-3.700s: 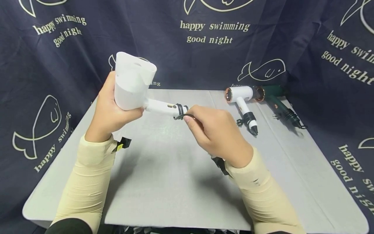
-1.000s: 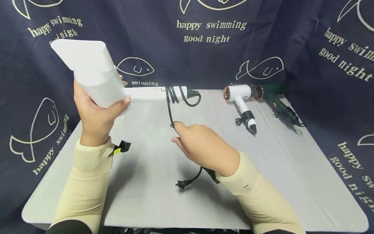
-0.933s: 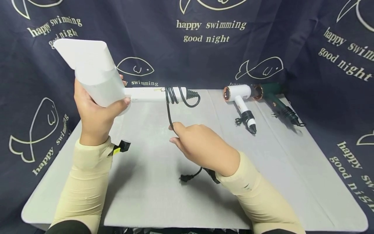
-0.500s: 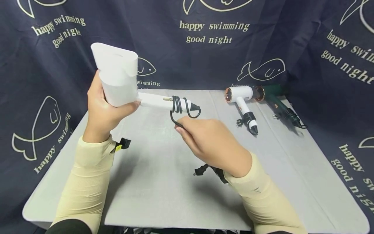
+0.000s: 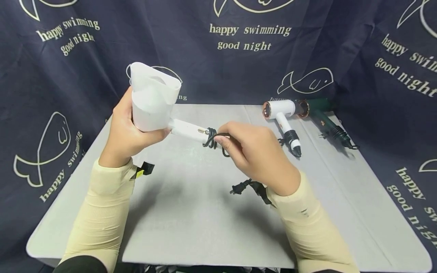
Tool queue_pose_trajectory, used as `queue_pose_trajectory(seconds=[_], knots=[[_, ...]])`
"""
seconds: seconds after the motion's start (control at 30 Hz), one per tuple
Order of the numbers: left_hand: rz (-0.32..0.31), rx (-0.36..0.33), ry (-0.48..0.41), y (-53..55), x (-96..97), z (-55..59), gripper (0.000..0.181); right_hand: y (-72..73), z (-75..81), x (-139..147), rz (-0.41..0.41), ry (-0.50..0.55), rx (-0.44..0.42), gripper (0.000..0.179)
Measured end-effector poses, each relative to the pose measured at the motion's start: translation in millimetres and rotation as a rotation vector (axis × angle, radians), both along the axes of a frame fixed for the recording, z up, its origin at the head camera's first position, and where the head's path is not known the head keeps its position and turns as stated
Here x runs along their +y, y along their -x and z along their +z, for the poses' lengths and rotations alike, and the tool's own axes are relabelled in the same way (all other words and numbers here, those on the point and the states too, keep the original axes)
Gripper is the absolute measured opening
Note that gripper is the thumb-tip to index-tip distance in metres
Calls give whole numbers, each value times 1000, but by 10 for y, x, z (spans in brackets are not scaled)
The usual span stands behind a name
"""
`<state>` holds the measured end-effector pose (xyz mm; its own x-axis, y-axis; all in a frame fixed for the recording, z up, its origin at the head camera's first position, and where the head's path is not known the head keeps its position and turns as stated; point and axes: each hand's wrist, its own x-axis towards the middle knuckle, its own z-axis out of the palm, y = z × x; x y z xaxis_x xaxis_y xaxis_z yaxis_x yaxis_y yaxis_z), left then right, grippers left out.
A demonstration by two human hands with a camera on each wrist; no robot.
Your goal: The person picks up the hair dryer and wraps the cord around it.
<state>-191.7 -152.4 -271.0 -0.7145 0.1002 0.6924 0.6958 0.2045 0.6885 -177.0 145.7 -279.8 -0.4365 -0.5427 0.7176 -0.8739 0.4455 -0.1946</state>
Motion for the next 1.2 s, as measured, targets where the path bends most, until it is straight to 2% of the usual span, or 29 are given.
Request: queue_pose_trajectory(seconds=[0.17, 0.5, 0.6, 0.8, 0.97, 1.1, 1.13, 1.2], knots=[[-41, 16, 9, 50, -54, -57, 73, 39, -4, 21, -3, 18, -57, 4], [-155, 33, -25, 18, -72, -59, 82, 97, -20, 46, 17, 52, -138, 5], [-203, 37, -74, 3, -70, -60, 83, 124, -38, 47, 34, 67, -150, 7], [-355, 18, -232, -17, -38, -59, 83, 180, -91, 27, 83, 88, -199, 6], [-381, 40, -321, -21, -1, -53, 77, 205, -133, -30, 91, 77, -245, 13], [-379, 72, -360, -12, 28, -45, 75, 212, -167, -95, 116, 71, -250, 31], [-377, 75, -369, -12, 35, -44, 75, 208, -177, -109, 108, 61, -234, 35], [-373, 71, -396, -17, 53, -36, 76, 190, -196, -146, 65, 35, -226, 32]])
